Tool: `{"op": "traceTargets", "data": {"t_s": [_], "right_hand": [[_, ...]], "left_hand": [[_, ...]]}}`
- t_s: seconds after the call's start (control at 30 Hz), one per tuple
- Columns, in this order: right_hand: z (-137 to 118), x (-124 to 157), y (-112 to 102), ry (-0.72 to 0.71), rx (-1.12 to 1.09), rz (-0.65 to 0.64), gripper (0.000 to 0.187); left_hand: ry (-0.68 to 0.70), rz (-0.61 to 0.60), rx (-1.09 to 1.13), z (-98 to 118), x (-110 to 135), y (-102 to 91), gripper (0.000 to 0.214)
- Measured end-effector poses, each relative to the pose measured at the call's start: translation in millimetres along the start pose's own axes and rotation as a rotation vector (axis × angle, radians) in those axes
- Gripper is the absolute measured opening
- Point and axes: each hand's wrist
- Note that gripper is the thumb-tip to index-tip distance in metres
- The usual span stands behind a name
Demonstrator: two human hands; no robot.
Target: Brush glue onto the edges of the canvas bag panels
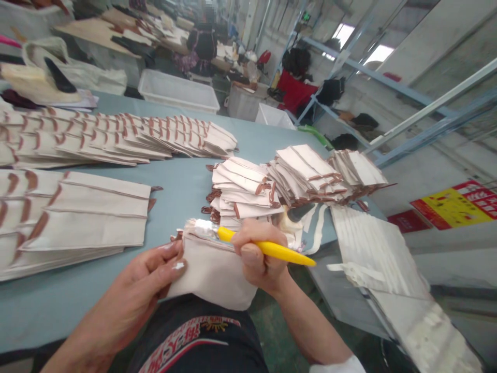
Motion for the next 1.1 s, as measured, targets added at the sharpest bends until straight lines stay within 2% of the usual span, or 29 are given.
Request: {"op": "traceTargets", "data": {"t_s": [0.07,0.13,0.2,0.33,0.47,0.57,0.7,0.83,0.9,0.97,1.1], "right_hand": [[0.7,3.4,3.5,-0.015,-0.035,0.013,0.014],[1.3,5.5,5.0,-0.055,-0.031,-0.039,0.015],[2.2,3.6,2.0,-0.121,0.014,-0.150,0.015],[0.9,-8.9,-17.2,-0.292,0.147,-0.396,0.012],[-4.4,-17.7,-35.4,-0.401,0.295,-0.514,0.024],[-7.9,-18.5,-40.3,-0.430,0.349,-0.532,0.030],[-14.0,-13.2,-43.3,-0.364,0.384,-0.510,0.026],[-20.6,0.9,-42.0,-0.264,0.362,-0.389,0.012],[-20.4,10.3,-35.3,-0.237,0.356,-0.306,0.012],[-17.1,19.2,-24.1,-0.226,0.376,-0.276,0.016],[-10.5,29.0,4.0,-0.227,0.441,-0.375,0.013]], "left_hand": [[0.001,0.053,0.028,0.2,2.3,2.5,0.034],[0.008,0.125,0.045,2.9,4.1,9.0,0.038],[0.019,0.197,0.045,7.1,4.5,16.4,0.042],[0.019,0.261,0.070,15.6,3.5,27.5,0.045],[-0.009,0.338,0.124,19.1,4.0,33.4,0.053],[-0.016,0.365,0.128,14.6,2.3,31.9,0.056],[0.069,0.360,0.098,4.4,-2.9,22.7,0.051],[0.113,0.390,0.087,3.4,-2.6,19.4,0.050],[0.127,0.410,0.075,4.5,-1.4,21.2,0.049],[0.128,0.401,0.063,3.8,-1.9,23.1,0.047],[0.126,0.354,0.002,-3.5,-7.7,21.3,0.049]]}}
Point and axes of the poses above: each hand's wrist, its own x-axis away from the middle knuckle, its own y-axis out of the palm, z = x × y
